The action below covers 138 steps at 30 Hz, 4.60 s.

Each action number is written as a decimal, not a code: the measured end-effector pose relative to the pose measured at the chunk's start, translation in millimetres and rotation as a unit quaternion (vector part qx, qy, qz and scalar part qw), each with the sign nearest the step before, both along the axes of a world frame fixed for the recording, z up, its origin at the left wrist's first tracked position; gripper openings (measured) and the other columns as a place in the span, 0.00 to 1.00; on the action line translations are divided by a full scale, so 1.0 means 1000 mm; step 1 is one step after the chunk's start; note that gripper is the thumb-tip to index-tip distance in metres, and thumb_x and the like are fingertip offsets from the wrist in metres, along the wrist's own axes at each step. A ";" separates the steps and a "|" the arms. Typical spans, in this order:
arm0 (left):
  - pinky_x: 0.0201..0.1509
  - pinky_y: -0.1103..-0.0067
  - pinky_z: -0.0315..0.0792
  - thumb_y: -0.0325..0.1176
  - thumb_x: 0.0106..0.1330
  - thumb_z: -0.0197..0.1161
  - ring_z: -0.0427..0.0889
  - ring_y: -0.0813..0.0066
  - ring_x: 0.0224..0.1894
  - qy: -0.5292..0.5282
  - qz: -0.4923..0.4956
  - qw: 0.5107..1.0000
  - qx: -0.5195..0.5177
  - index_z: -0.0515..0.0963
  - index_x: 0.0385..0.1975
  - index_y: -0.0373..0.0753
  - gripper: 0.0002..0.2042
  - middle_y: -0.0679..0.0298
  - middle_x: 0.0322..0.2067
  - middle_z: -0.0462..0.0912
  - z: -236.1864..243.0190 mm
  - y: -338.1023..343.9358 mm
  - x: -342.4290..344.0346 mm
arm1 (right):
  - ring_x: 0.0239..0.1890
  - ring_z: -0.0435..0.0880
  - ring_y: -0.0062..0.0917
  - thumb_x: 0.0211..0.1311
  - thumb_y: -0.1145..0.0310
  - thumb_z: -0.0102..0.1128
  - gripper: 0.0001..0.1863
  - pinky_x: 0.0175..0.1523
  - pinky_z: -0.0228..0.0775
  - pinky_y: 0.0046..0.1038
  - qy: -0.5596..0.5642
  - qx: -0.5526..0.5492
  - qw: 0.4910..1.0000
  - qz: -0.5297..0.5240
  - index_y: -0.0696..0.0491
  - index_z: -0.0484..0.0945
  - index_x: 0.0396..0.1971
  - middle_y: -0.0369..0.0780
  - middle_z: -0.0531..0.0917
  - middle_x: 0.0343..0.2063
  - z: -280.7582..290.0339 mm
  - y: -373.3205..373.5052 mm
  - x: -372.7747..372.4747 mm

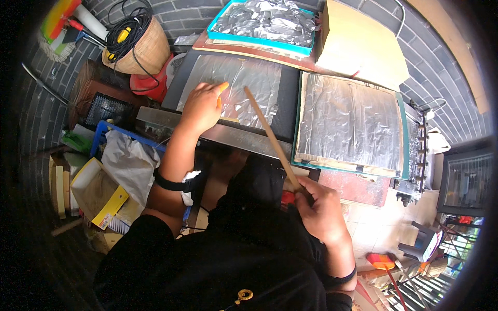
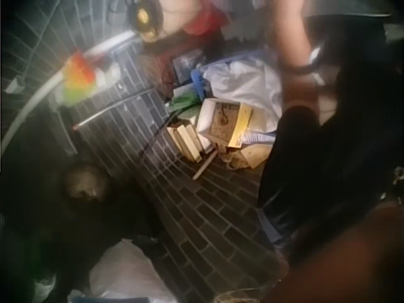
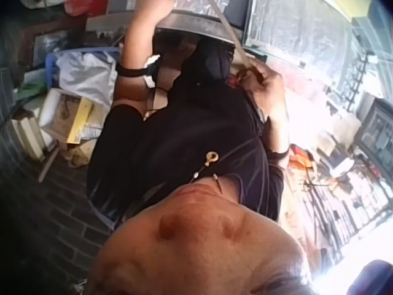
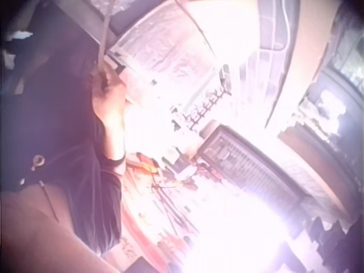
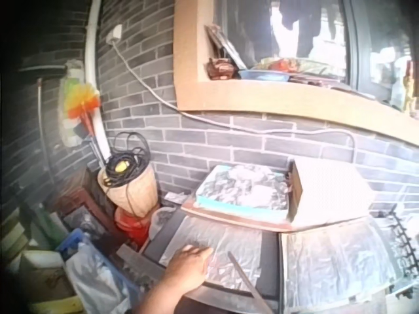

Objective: The person peels a sheet of aluminum foil from a flat board using a thin wooden stick and their fingers. They repeatedly lift and remove sections of the foil, placing the removed pieces into a nearby blue tray. The person works methodically across the board's surface, clearing the foil layer.

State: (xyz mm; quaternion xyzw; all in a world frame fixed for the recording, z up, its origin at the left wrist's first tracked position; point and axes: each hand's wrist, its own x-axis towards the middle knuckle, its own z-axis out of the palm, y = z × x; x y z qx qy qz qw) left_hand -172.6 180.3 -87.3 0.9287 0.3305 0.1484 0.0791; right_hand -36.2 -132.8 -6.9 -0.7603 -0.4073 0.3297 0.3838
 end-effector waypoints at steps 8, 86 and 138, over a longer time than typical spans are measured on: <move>0.63 0.69 0.63 0.32 0.59 0.56 0.74 0.61 0.57 0.013 0.012 1.000 0.003 0.78 0.50 0.39 0.18 0.63 0.54 0.78 -0.005 -0.007 0.003 | 0.27 0.80 0.17 0.56 0.82 0.57 0.17 0.34 0.72 0.21 0.015 -0.023 0.999 -0.046 0.62 0.77 0.47 0.42 0.83 0.23 0.004 -0.004 0.006; 0.47 0.80 0.70 0.26 0.68 0.53 0.78 0.72 0.41 -0.226 -0.007 0.882 -0.414 0.62 0.63 0.34 0.23 0.60 0.36 0.81 0.001 -0.003 -0.006 | 0.27 0.75 0.15 0.58 0.86 0.54 0.18 0.34 0.68 0.17 0.170 -0.012 0.985 -0.005 0.65 0.75 0.50 0.36 0.80 0.26 0.003 -0.019 0.025; 0.41 0.76 0.76 0.31 0.66 0.54 0.85 0.69 0.33 -0.172 0.262 0.930 -0.191 0.60 0.62 0.25 0.26 0.52 0.34 0.84 0.008 0.022 -0.017 | 0.23 0.73 0.12 0.61 0.84 0.55 0.17 0.28 0.64 0.15 0.265 -0.009 0.964 0.035 0.64 0.73 0.52 0.34 0.78 0.25 -0.020 0.013 0.005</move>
